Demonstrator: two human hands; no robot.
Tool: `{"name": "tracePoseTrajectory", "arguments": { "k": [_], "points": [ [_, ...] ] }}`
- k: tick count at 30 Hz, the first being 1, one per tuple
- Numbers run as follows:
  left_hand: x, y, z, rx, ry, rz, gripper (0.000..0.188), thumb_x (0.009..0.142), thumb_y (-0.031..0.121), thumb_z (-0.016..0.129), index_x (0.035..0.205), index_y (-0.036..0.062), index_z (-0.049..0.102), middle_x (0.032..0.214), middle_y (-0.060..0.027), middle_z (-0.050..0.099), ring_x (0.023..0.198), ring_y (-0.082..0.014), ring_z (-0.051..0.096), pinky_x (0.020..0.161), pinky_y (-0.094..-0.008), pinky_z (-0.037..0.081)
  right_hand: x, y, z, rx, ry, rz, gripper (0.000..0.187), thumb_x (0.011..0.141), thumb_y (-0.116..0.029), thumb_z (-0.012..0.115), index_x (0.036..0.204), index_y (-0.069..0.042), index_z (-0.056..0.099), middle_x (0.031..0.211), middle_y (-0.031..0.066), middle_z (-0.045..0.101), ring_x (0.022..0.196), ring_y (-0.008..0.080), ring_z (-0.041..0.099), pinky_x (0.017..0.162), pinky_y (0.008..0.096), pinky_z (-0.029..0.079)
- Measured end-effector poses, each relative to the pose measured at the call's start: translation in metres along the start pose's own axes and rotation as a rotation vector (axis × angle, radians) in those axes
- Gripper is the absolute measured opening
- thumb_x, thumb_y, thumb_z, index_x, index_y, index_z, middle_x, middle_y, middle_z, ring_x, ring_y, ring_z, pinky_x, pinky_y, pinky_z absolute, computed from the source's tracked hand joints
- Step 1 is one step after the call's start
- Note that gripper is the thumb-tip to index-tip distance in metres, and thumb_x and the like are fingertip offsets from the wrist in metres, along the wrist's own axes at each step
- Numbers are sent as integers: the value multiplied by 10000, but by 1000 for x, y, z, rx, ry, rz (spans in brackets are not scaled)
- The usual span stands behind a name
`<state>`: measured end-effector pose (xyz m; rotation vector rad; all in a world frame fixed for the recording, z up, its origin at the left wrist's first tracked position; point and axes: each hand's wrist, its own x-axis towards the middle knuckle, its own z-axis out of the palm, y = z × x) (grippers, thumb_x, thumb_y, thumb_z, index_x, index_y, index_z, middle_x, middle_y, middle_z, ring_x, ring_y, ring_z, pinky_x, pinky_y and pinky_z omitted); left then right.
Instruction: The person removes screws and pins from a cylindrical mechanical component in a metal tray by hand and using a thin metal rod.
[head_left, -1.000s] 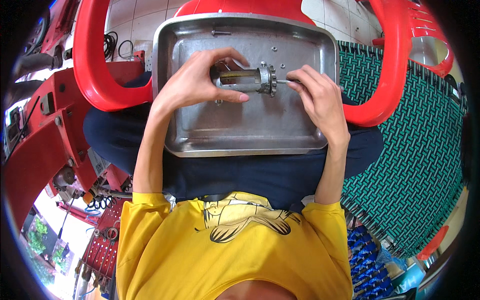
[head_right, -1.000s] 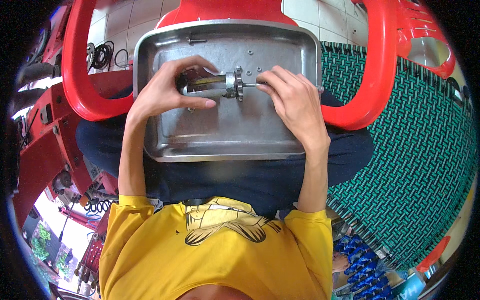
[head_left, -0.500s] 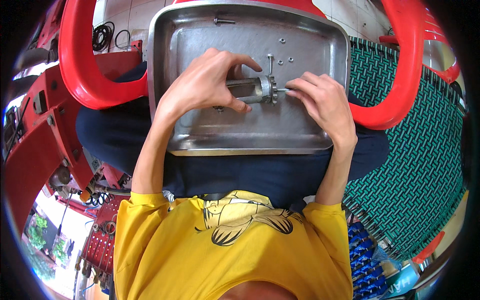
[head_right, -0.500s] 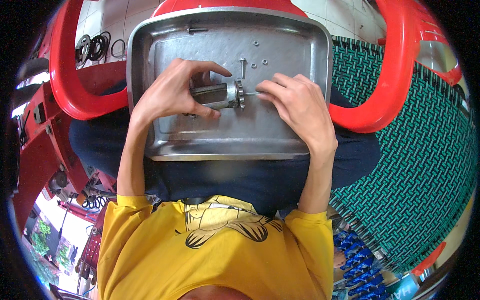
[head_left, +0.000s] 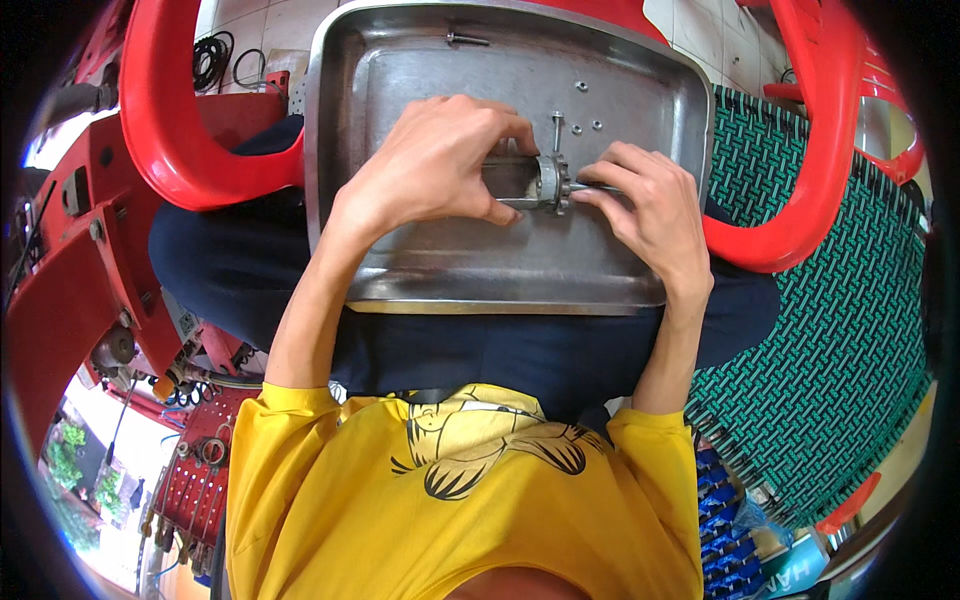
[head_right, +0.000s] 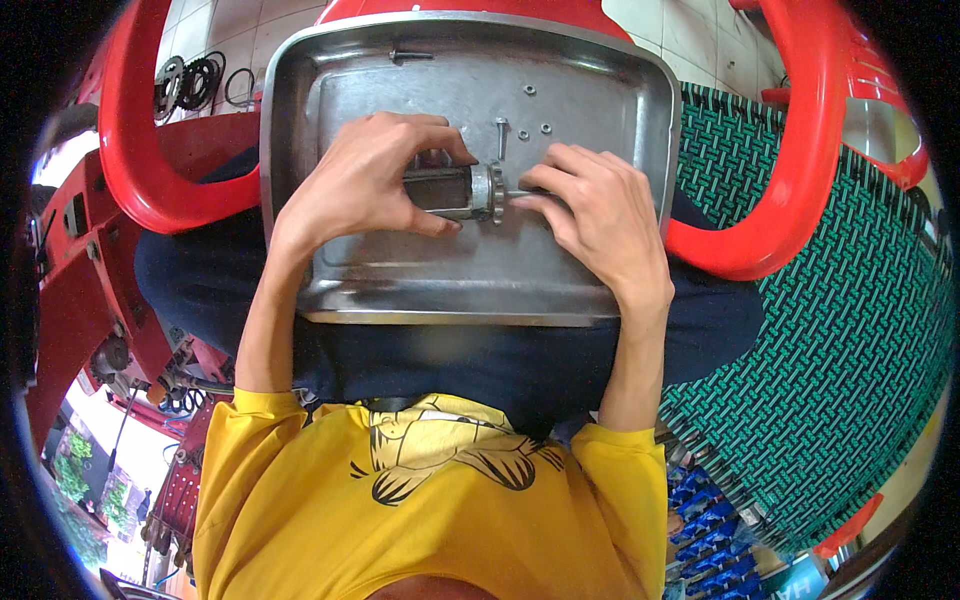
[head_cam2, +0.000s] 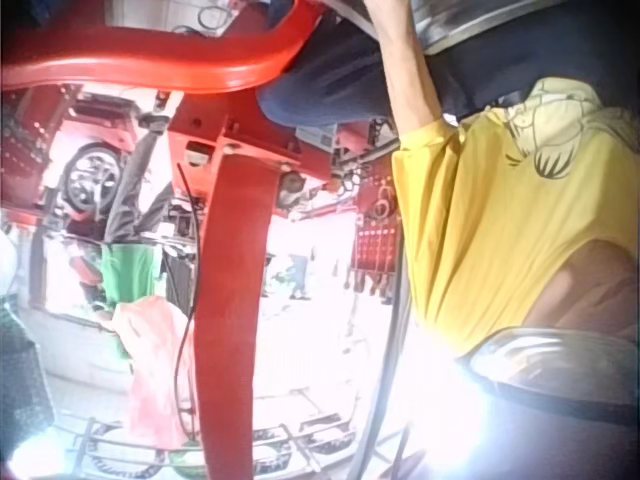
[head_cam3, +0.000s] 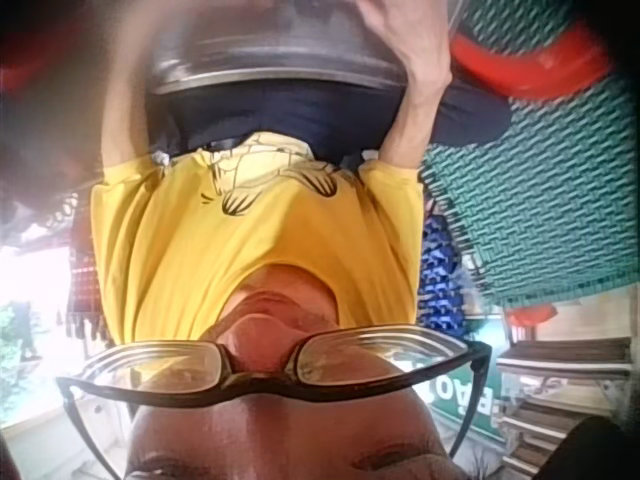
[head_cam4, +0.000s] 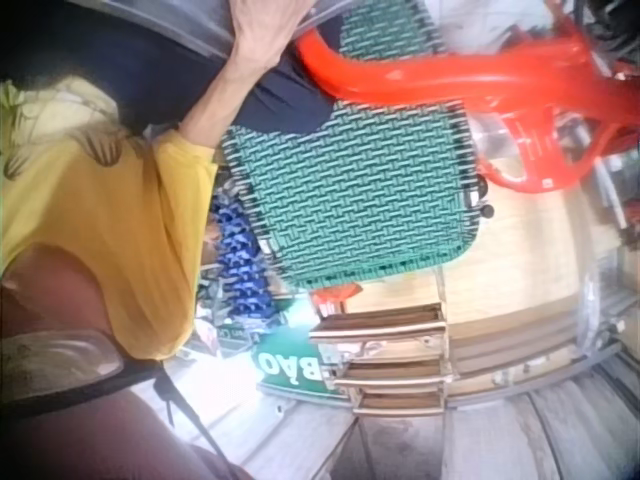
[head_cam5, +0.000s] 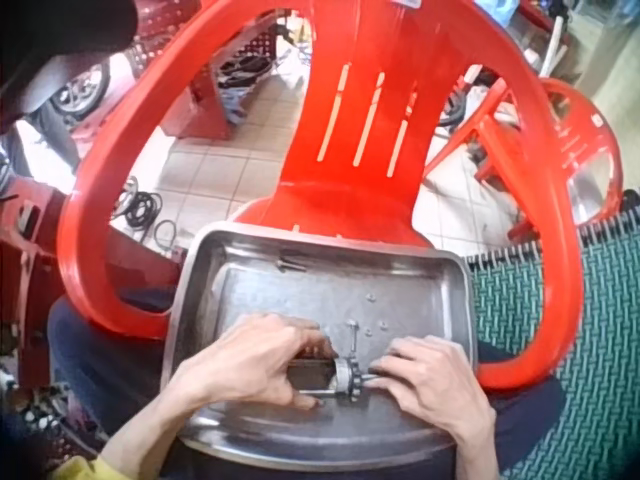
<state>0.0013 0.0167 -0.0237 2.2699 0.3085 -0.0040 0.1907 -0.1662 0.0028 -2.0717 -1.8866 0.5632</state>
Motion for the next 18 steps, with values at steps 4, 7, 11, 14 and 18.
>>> {"name": "tracePoseTrajectory", "arguments": {
  "k": [4, 7, 11, 14, 18],
  "points": [
    [-1, 0, -2, 29, 16, 25, 535, 592, 254, 895, 1052, 35, 735, 996, -161, 723, 974, -340, 690, 845, -431, 551, 1, 0, 1, -20, -20, 8, 233, 860, -276, 749, 947, -64, 704, 922, 91, 665, 808, 319, 644, 739, 422, 499],
    [-1, -1, -5, 15, 5, 33, 526, 602, 246, 890, 1051, 25, 728, 1009, -172, 719, 1003, -358, 681, 862, -438, 545, 4, -6, 0, 67, 42, 16, 220, 863, -263, 748, 936, -63, 693, 928, 96, 690, 805, 322, 647, 740, 422, 499],
    [-1, -1, -5, -15, -15, 32, 542, 592, 234, 894, 1051, 12, 711, 1026, -182, 720, 1010, -378, 682, 875, -447, 543, 6, -4, 0, 28, 15, -7, 215, 864, -252, 751, 951, -67, 685, 911, 92, 707, 803, 328, 654, 738, 426, 496],
    [-1, -1, -5, -33, -19, 29, 553, 586, 223, 896, 1054, 3, 700, 1031, -189, 720, 1011, -387, 682, 875, -452, 543, 6, -2, 4, 49, -9, -12, 213, 858, -239, 758, 949, -62, 681, 898, 91, 704, 803, 326, 657, 738, 427, 496],
    [1, 1, -8, -59, -39, 29, 546, 586, 208, 892, 1045, -6, 690, 1032, -198, 716, 1007, -396, 681, 866, -459, 543, 7, -4, 3, 192, -24, 75, 215, 843, -197, 775, 943, -37, 672, 923, 108, 690, 813, 322, 666, 757, 416, 510]
  ]
}}
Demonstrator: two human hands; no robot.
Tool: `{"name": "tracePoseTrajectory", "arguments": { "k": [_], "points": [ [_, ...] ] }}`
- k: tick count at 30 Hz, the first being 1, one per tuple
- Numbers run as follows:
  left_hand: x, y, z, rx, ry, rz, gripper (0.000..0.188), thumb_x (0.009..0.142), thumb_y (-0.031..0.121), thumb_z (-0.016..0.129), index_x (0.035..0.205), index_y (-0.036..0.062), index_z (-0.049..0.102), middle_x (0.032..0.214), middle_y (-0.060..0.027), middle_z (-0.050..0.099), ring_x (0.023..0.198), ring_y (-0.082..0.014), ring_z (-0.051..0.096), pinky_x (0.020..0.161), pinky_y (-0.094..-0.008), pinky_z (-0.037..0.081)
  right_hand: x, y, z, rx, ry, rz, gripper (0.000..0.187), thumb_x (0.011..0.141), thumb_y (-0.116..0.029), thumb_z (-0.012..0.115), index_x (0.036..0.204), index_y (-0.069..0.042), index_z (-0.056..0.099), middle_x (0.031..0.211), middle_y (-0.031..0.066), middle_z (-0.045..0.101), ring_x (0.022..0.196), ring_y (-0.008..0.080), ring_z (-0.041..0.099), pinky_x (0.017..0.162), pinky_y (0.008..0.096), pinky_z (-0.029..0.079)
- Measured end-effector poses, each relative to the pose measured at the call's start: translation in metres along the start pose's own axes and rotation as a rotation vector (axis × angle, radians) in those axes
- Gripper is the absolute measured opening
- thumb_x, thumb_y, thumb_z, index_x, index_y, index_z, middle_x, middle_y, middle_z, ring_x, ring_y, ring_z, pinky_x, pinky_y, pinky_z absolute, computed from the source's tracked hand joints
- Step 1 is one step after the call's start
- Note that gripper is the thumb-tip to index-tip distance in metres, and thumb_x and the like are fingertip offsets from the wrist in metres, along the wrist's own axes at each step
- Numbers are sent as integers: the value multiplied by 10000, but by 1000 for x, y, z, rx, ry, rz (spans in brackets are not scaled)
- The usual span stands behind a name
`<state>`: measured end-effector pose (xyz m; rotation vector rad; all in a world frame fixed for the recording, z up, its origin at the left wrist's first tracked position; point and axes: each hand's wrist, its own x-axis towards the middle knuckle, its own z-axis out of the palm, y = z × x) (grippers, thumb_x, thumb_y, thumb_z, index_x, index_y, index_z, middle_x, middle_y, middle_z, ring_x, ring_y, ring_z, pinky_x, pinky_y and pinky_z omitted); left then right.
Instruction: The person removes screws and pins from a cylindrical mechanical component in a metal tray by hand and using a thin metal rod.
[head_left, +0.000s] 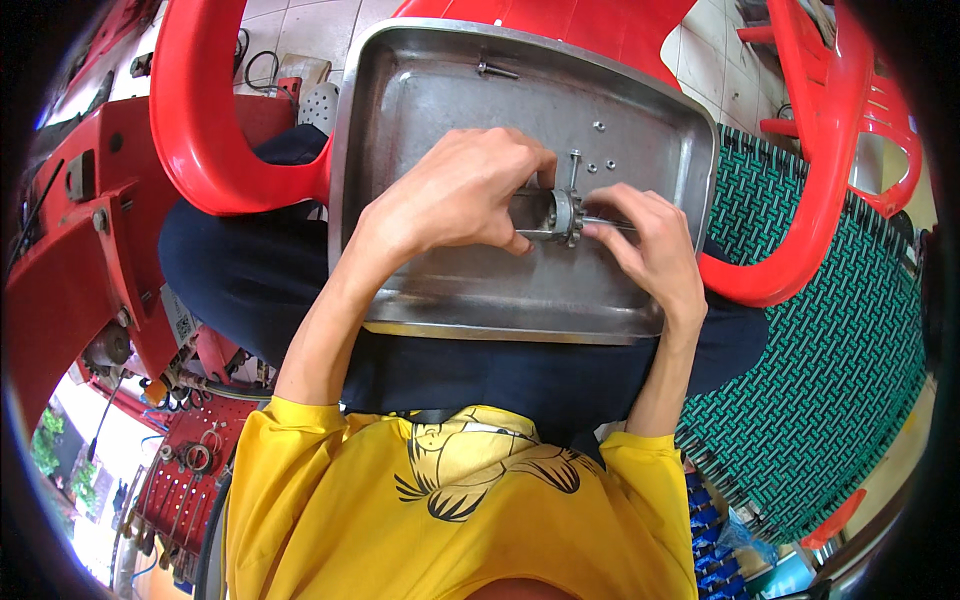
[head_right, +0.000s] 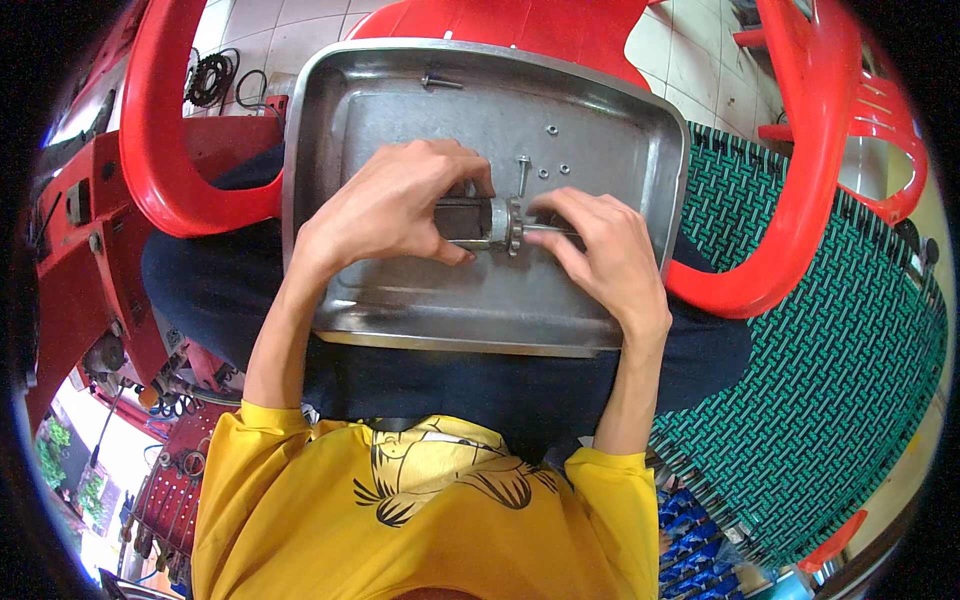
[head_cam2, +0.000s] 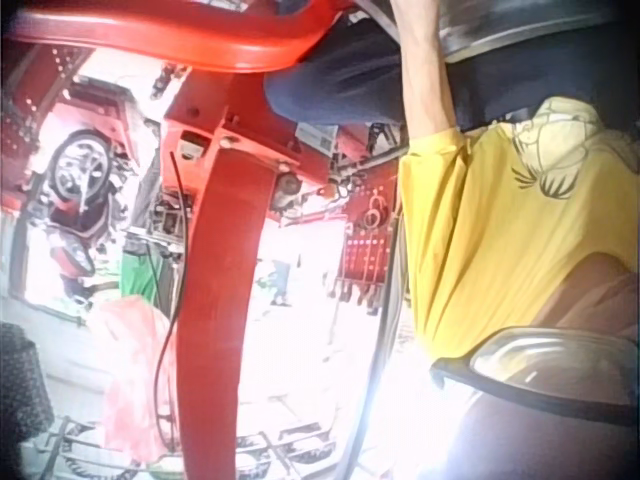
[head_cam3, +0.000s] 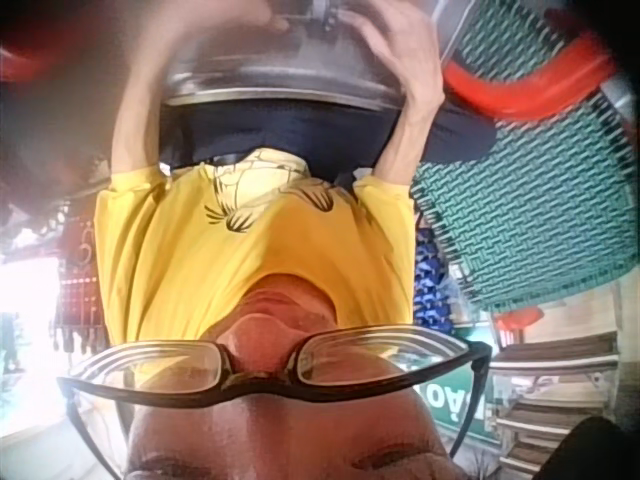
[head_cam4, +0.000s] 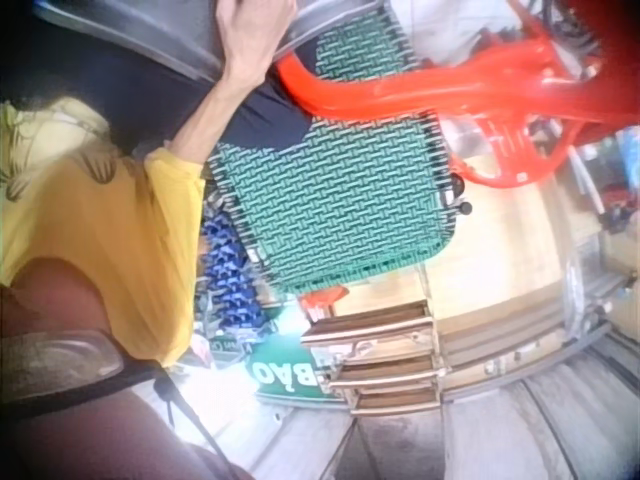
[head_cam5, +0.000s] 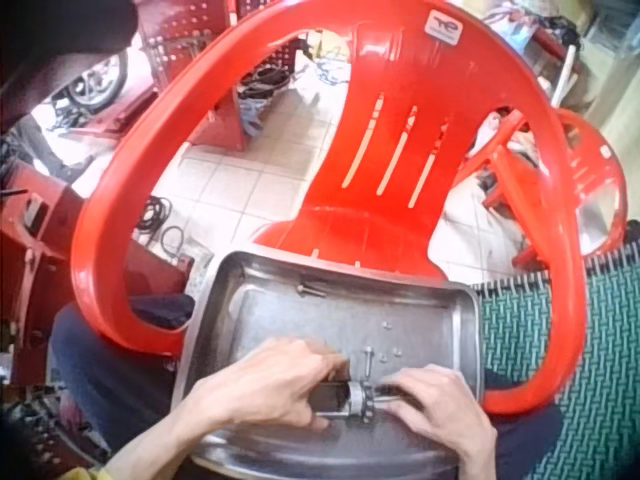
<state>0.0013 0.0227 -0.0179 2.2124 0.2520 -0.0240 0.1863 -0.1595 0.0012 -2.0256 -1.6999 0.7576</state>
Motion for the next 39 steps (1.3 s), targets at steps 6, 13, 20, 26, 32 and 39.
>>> {"name": "tracePoseTrajectory", "arguments": {
  "k": [6, 13, 20, 26, 32, 39],
  "points": [
    [0, 1, 0, 1, 0, -23, 561, 575, 207, 897, 1044, -14, 683, 1027, -210, 712, 1004, -409, 679, 858, -465, 541, -2, 5, 0, 120, -14, 53, 231, 840, -119, 784, 997, -4, 661, 947, 128, 666, 858, 308, 684, 771, 396, 535],
    [0, -2, 0, -29, -1, -31, 573, 576, 213, 900, 1051, -23, 683, 1030, -217, 712, 1003, -410, 680, 860, -467, 539, -2, 6, 5, 192, -24, 74, 172, 897, -102, 729, 1024, -9, 659, 928, 138, 667, 852, 293, 678, 780, 383, 530],
    [1, -6, -1, -59, -12, -14, 557, 588, 221, 898, 1047, -16, 691, 1025, -210, 717, 985, -397, 683, 861, -453, 539, 2, 1, 4, 100, -24, 85, 152, 918, -150, 708, 1007, -35, 661, 899, 126, 668, 762, 324, 620, 744, 410, 491],
    [2, -9, -1, -56, -14, -17, 563, 590, 243, 904, 1046, -15, 700, 1013, -200, 721, 963, -388, 686, 848, -446, 540, -1, 5, 0, -39, 4, -65, 183, 896, -172, 728, 1016, -46, 669, 894, 127, 673, 791, 341, 621, 747, 423, 495],
    [3, -12, -1, -68, -40, -30, 565, 600, 255, 903, 1053, -15, 703, 1020, -201, 720, 961, -389, 683, 858, -447, 535, -2, 5, 4, -36, -3, -6, 192, 875, -196, 746, 989, -53, 689, 940, 114, 679, 807, 341, 624, 741, 426, 498],
    [3, -9, -6, -10, -37, -25, 562, 626, 266, 900, 1089, 4, 717, 1025, -170, 666, 1014, -362, 658, 872, -432, 526, -2, 5, 2, -74, 16, -31, 183, 895, -212, 731, 997, -63, 708, 934, 101, 689, 814, 331, 639, 739, 426, 499]
  ]
}}
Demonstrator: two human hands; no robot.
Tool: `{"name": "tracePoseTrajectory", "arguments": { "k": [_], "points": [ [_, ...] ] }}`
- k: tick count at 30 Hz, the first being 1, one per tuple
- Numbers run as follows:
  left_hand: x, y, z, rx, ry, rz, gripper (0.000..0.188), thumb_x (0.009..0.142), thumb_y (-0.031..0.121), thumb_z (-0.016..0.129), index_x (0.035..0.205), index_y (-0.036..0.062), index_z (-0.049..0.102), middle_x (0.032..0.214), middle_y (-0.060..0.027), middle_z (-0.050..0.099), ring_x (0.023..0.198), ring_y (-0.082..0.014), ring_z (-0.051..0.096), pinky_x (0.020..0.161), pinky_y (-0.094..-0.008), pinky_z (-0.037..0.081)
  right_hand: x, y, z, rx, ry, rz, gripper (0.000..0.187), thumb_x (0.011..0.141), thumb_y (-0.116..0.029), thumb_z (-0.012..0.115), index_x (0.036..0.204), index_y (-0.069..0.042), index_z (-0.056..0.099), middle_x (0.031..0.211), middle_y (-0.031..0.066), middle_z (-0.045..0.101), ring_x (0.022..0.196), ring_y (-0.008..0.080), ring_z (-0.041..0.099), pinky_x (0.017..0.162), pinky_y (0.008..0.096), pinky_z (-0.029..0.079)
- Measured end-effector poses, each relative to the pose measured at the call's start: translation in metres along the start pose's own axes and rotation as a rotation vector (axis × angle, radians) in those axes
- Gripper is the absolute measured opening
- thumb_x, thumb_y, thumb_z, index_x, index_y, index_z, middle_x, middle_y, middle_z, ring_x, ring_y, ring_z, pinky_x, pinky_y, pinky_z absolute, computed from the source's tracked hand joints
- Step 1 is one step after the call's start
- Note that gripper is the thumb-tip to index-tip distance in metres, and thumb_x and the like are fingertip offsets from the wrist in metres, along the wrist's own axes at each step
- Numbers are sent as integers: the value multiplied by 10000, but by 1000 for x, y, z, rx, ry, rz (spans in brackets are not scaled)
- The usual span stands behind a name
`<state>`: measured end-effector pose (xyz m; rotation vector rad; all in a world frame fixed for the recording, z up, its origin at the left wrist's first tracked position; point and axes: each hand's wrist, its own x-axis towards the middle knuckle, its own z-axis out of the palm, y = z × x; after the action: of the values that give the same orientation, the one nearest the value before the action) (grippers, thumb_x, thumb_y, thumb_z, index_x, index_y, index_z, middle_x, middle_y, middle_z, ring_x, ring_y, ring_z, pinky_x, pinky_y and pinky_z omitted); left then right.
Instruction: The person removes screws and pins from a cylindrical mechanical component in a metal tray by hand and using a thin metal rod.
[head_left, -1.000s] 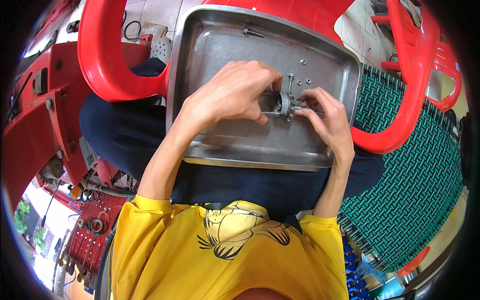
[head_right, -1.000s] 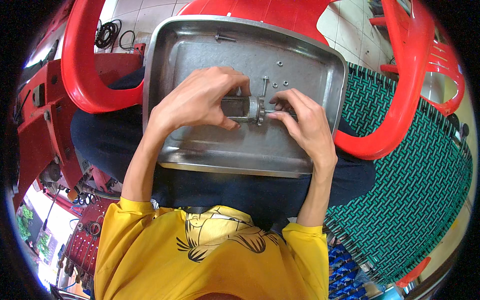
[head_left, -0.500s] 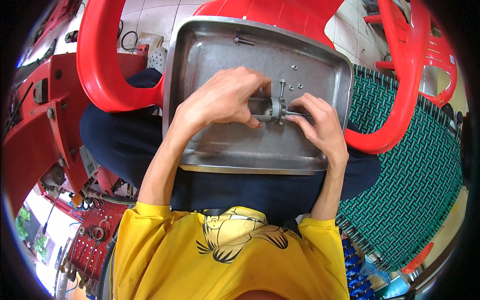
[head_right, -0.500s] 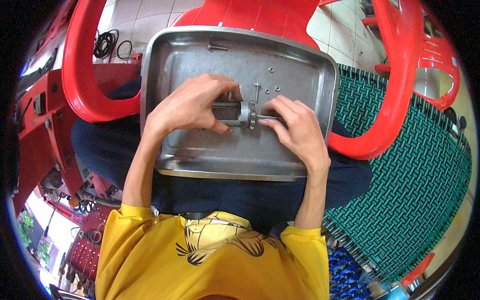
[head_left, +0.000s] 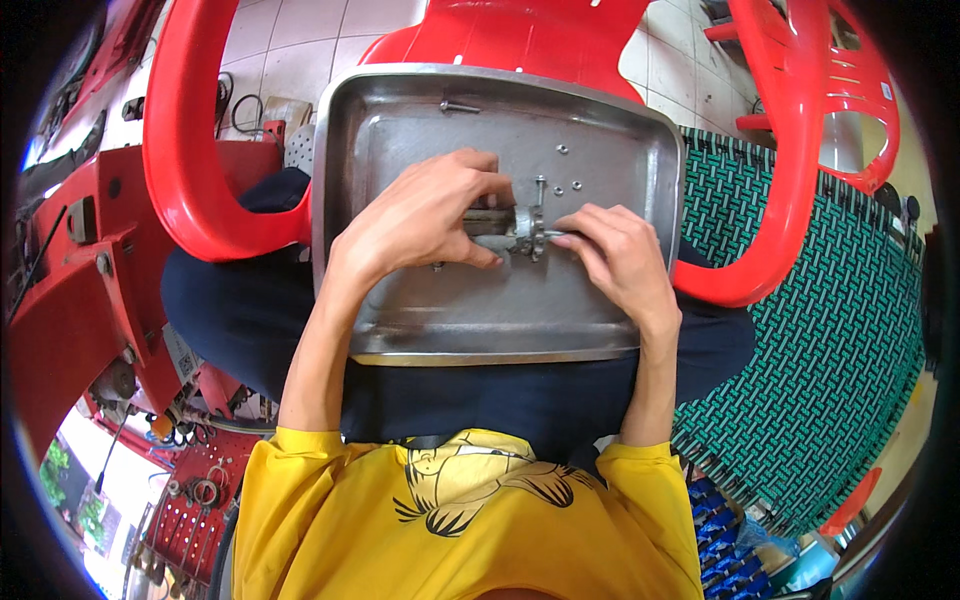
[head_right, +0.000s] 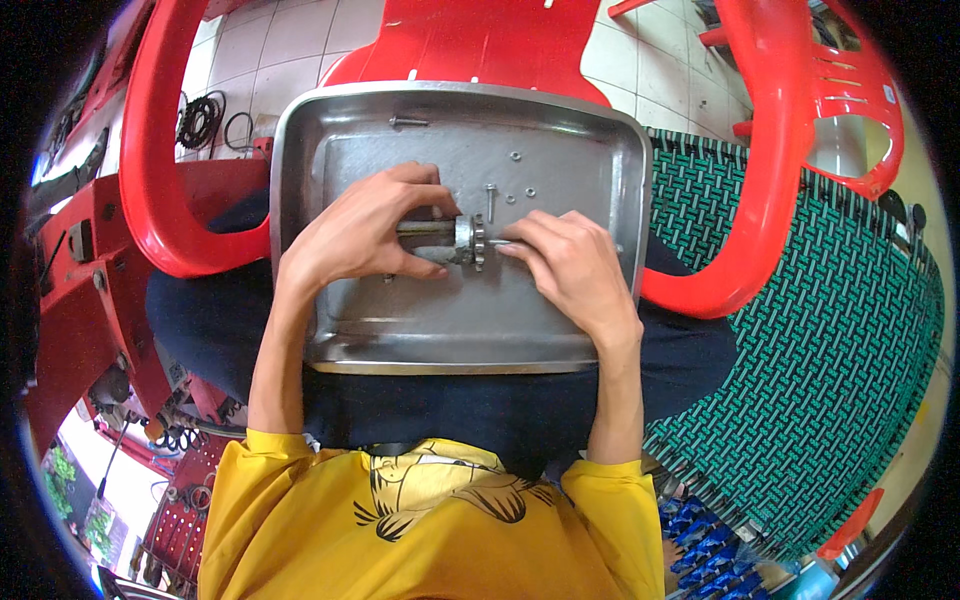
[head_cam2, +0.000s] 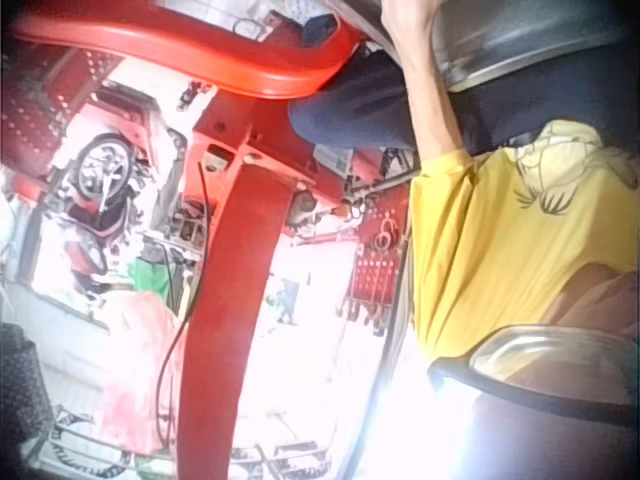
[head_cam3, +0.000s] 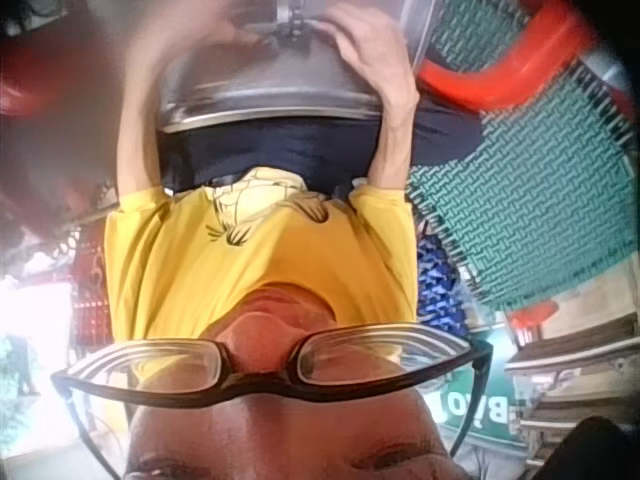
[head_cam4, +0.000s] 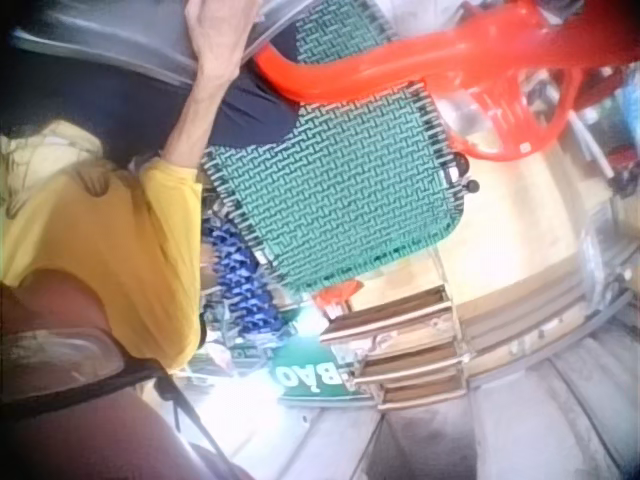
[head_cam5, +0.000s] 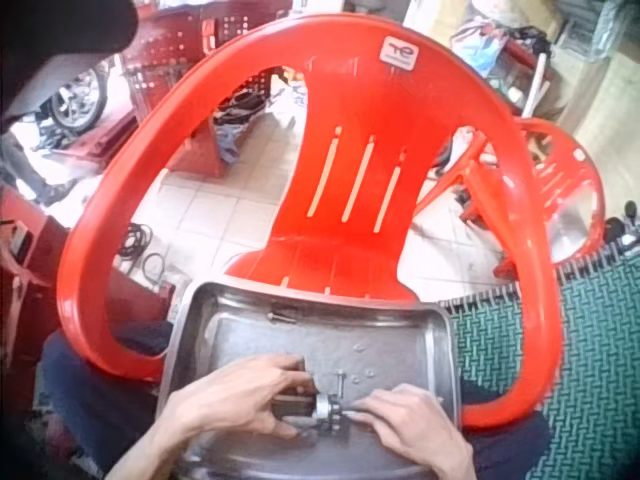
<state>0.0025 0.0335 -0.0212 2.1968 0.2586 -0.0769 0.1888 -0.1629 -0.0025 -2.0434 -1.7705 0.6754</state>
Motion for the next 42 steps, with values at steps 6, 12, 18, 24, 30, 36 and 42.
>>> {"name": "tracePoseTrajectory", "arguments": {
  "k": [6, 12, 18, 24, 30, 36, 42],
  "points": [
    [4, 5, -6, 5, -32, -8, 607, 623, 304, 927, 1123, 28, 721, 977, -124, 624, 1028, -317, 620, 921, -412, 502, 2, -8, -1, 25, 57, 24, 191, 910, -223, 717, 1001, -57, 691, 983, 102, 692, 840, 338, 654, 754, 433, 505],
    [9, 3, -8, -397, 328, -12, 499, 760, 252, 884, 1190, 64, 713, 982, -41, 672, 971, -183, 623, 931, -328, 481, -4, 5, 5, -19, 57, -28, 217, 847, -190, 776, 984, -54, 678, 921, 106, 666, 796, 333, 623, 733, 417, 491],
    [14, -10, -1, -997, 688, -417, 217, 961, 240, 739, 1063, 54, 694, 796, 33, 528, 697, -73, 487, 659, -245, 380, 2, -11, -3, -11, 81, -1, 166, 914, -201, 715, 955, -46, 671, 913, 128, 681, 818, 364, 657, 751, 451, 515],
    [15, -4, 6, -1202, 697, -402, 225, 948, 219, 746, 1064, 41, 673, 740, 48, 469, 631, -69, 435, 616, -260, 338, 0, -5, 5, 29, 39, 35, 196, 918, -218, 717, 971, -39, 659, 936, 128, 680, 861, 367, 668, 740, 457, 520],
    [14, 1, 8, -1297, 712, -447, 201, 959, 220, 719, 1067, 58, 667, 712, 72, 396, 621, -59, 369, 634, -262, 318, -1, -7, 1, -40, 37, 18, 203, 917, -233, 719, 983, -48, 669, 943, 133, 663, 829, 366, 658, 733, 452, 518],
    [13, -4, 12, -1352, 740, -439, 234, 926, 212, 761, 1043, 41, 652, 689, 75, 382, 617, -65, 372, 632, -266, 341, -2, -4, 6, -1, 80, -8, 227, 903, -245, 728, 989, -45, 663, 935, 135, 649, 803, 375, 639, 723, 449, 509],
    [11, -4, 16, -1339, 703, -399, 164, 963, 239, 709, 923, 120, 605, 733, 71, 368, 660, -70, 365, 672, -269, 322, -2, -3, 5, -34, 42, -5, 185, 919, -220, 702, 970, -43, 680, 908, 138, 655, 774, 376, 622, 712, 448, 497]
  ]
}}
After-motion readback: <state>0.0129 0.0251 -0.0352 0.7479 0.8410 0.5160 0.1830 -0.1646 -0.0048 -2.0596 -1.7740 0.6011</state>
